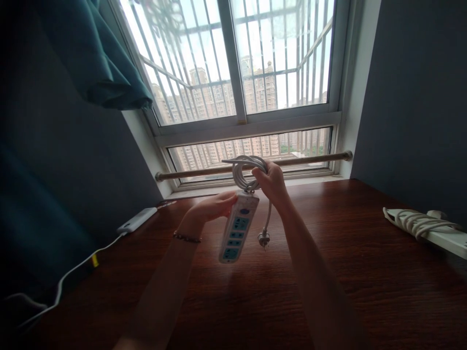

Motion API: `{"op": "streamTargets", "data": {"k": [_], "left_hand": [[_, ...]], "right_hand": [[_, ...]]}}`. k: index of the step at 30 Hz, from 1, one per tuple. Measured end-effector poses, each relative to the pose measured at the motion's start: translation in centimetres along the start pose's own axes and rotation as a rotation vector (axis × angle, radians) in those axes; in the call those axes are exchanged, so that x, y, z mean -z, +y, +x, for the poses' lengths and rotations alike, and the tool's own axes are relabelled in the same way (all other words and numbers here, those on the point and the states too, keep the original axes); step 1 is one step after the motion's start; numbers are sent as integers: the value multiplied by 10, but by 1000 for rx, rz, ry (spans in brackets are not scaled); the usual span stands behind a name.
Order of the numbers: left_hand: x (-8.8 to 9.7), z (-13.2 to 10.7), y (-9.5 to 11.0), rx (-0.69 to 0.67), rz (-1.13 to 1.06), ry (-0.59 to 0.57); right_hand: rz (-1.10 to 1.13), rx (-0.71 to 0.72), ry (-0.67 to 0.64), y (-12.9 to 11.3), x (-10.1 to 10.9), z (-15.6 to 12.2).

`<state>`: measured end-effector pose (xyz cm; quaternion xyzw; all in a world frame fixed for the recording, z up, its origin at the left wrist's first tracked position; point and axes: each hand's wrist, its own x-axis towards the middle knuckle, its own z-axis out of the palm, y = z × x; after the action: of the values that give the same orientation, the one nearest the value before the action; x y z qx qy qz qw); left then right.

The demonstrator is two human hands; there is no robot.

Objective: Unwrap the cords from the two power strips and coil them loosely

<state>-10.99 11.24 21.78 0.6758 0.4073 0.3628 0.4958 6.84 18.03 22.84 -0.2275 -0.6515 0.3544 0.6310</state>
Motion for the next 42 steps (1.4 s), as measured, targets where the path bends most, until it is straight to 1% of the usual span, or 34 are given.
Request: {"op": "streamTargets", "data": {"k": [3, 6, 8, 9, 10, 11, 13, 14, 15, 16, 17, 18, 20, 22, 24, 26, 29, 30, 32, 34, 35, 37, 38, 40, 42], "left_hand": [[7, -4, 1, 27, 153, -73], [11, -8, 6, 10, 163, -60], [13, -10, 12, -16, 137, -8], [14, -11, 16, -40, 126, 55], [15, -13, 20, -88, 139, 157], [15, -15, 25, -172, 191, 298], [15, -20, 35, -424, 425, 604], [14, -23, 39, -560, 583, 712], [12, -25, 42, -673, 741, 761], [10, -27, 45, -745, 874, 751], [8, -28, 46, -778, 971, 711], [6, -28, 46, -783, 1030, 669], [3, -27, 44, -769, 1077, 633], [2, -25, 41, -756, 1086, 645], [2, -25, 39, -750, 1054, 670], [0, -26, 37, -738, 973, 705], [-3, -26, 34, -721, 829, 730], [-3, -24, 31, -722, 778, 728], [-4, -18, 26, -735, 635, 731], [-2, -10, 23, -750, 426, 752], [0, -7, 22, -765, 313, 769], [5, -4, 25, -800, 111, 821], [8, -4, 28, -816, 36, 859], [15, -9, 35, -824, -55, 972], [24, -17, 41, -794, -78, 1094]], "right_hand": [[7, 8, -58, -3, -10, -3], [-14, 1, -85, -6, -15, -6], [-29, -4, -100, -9, -15, -8], [-43, -5, -108, -11, -15, -9], [-61, -1, -115, -13, -15, -9], [-84, 12, -121, -15, -15, -10], [-156, 68, -134, -19, -16, -11], [-200, 107, -143, -21, -18, -12], [-246, 149, -152, -24, -19, -13], [-289, 189, -166, -26, -20, -14], [-325, 222, -185, -28, -22, -15], [-352, 249, -205, -30, -22, -16], [-388, 305, -245, -33, -23, -19], [-420, 371, -294, -38, -23, -22], [-452, 425, -341, -42, -23, -25], [-463, 456, -372, -46, -24, -28], [-439, 463, -368, -49, -23, -28], [-416, 435, -372, -48, -22, -27], [-306, 330, -415, -42, -18, -22], [-169, 213, -461, -31, -11, -15], [-128, 169, -462, -24, -8, -11], [-169, 100, -442, -9, -1, -4], [-219, 67, -455, -3, 2, -2], [-310, 8, -512, 4, 7, 1], [-375, -26, -568, 4, 11, 1]]}}
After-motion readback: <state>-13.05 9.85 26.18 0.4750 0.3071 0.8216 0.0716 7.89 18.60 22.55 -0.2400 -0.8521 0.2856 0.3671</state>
